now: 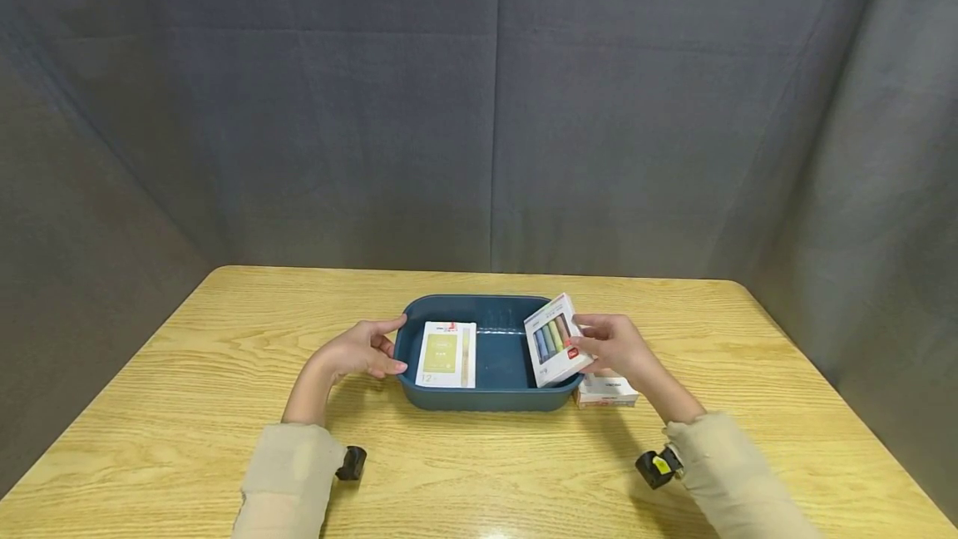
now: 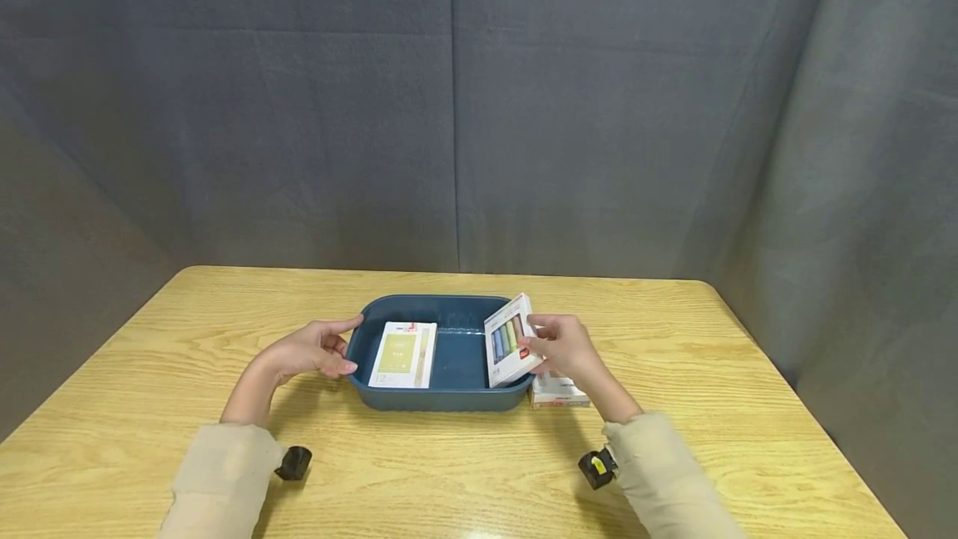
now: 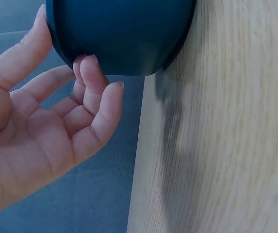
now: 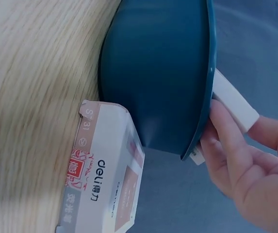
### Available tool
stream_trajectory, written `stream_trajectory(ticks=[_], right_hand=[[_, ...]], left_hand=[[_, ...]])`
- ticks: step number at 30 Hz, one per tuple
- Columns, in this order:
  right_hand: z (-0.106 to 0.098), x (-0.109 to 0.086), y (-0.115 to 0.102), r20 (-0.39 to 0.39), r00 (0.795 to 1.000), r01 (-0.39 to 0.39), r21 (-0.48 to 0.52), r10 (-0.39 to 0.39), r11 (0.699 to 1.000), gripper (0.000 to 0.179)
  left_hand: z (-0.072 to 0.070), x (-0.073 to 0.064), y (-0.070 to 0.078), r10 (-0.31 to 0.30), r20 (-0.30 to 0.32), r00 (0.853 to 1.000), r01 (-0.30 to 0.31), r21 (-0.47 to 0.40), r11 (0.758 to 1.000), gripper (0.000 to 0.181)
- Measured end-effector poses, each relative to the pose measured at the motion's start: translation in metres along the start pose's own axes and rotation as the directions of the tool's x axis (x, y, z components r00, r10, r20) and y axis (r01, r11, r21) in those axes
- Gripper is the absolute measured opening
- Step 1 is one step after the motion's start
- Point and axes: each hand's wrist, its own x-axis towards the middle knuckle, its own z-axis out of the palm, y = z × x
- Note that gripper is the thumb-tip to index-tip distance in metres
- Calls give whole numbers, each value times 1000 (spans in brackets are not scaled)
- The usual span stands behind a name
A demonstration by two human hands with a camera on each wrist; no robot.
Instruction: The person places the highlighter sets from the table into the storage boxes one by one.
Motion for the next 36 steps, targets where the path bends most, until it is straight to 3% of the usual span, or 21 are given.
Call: stream_trajectory(ticks=[7,12,23,36], right_hand=[[7,1,-4,-35,998,44,-122,-49,992,37],[12,1,-6,-39,992,106,-225,-118,969,31],[27,4,-6,-33,970,195,-477,-240,857,26],[32,6,-8,-7,966,203,-603,-259,771,24]], left_hand=[[1,0,0,-3,3,1000,3,-11,1000,80],[1,1,-1,-4,1,1000,5,-12,1000,80],[1,1,-2,2,5,1000,-2,-19,1000,80],[1,0,0,13,20,1000,-12,-23,1000,83]])
